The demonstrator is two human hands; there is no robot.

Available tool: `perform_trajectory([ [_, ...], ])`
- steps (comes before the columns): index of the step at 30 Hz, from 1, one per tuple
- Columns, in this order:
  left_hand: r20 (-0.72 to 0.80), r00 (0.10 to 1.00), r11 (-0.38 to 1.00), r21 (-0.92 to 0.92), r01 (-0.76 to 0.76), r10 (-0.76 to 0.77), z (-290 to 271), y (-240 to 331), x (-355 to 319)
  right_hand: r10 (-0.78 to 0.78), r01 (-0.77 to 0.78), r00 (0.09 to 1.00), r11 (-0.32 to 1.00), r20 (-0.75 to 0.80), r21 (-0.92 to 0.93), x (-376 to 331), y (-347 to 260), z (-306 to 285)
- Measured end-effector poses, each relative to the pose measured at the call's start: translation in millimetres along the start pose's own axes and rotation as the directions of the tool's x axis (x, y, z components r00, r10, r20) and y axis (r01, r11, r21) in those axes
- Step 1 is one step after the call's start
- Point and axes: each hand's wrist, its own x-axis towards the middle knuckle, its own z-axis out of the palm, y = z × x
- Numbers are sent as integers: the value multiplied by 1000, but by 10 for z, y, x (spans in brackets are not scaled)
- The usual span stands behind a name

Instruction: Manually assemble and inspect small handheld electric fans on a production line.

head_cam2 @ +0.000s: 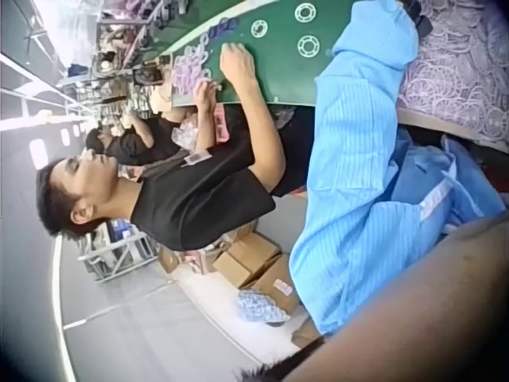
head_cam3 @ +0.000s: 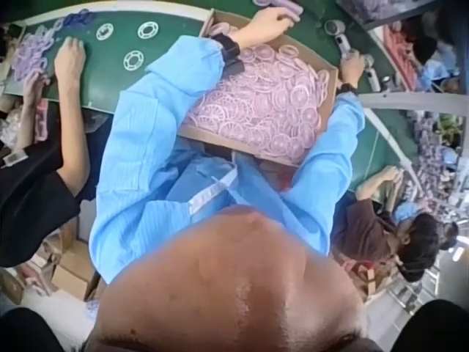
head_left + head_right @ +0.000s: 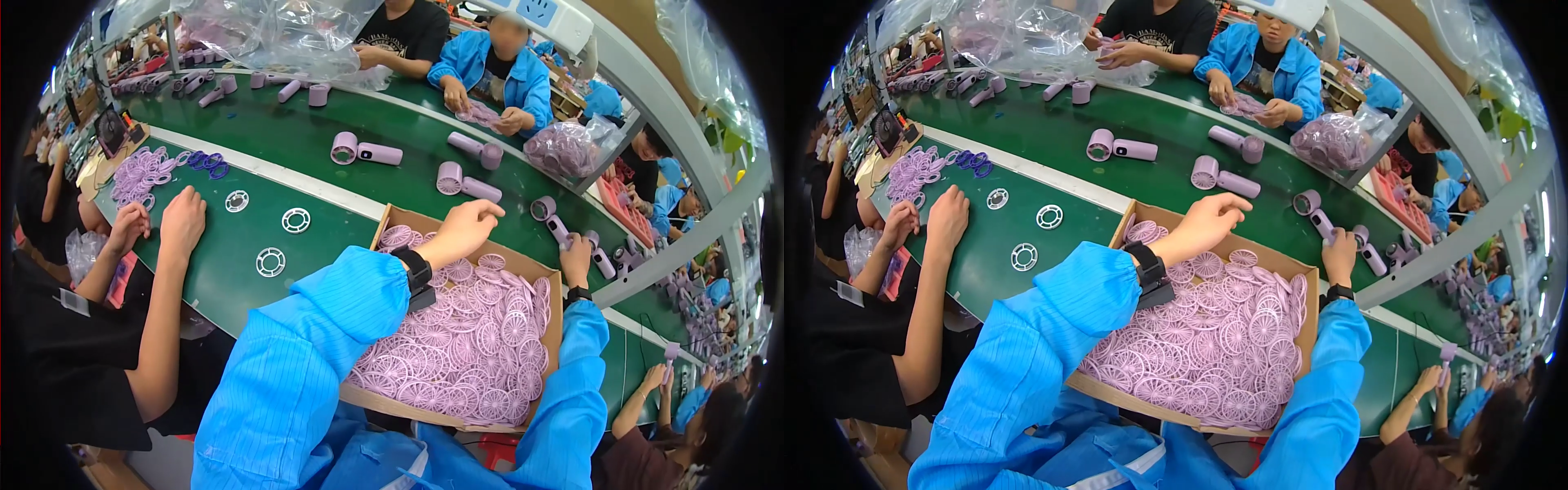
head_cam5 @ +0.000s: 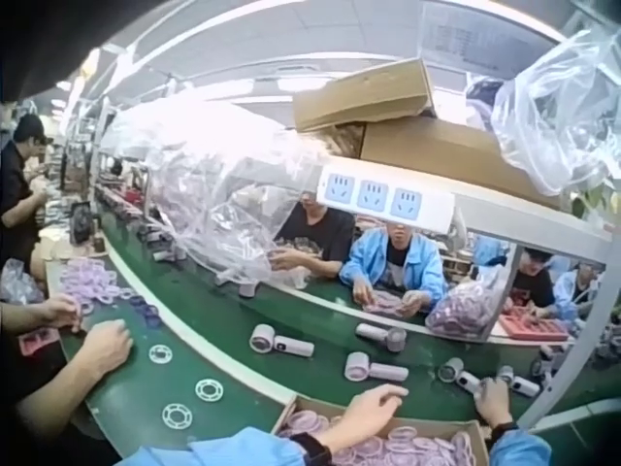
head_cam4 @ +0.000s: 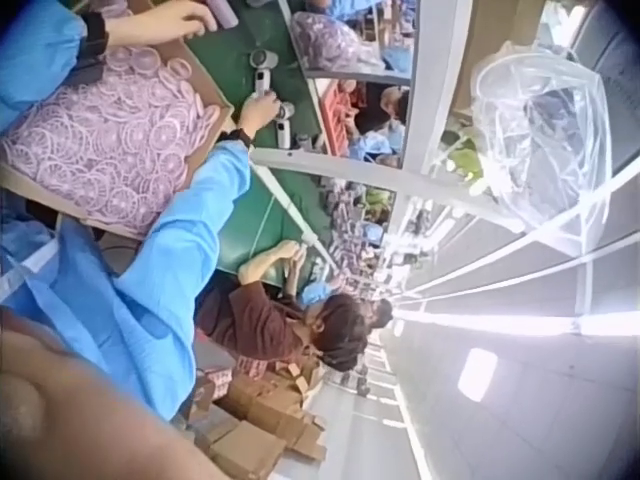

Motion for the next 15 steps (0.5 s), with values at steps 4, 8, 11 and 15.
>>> perform_trajectory([
  [4, 12, 998, 998, 24, -64, 64, 134, 31, 76, -76, 89, 989, 991, -125, 99, 19, 360, 233],
  [8, -2, 1000, 1000, 10, 6, -6, 31, 19, 44, 144, -275, 877, 933, 458, 233, 133, -8, 31],
  [11, 79, 995, 997, -37, 71, -68, -17, 86, 51, 162, -733, 612, 485, 774, 477, 451, -421, -420],
  [15, 215, 955, 904, -334, 268, -204, -10, 58, 65, 85, -707, 623, 487, 777, 513, 560, -1184, -1047],
])
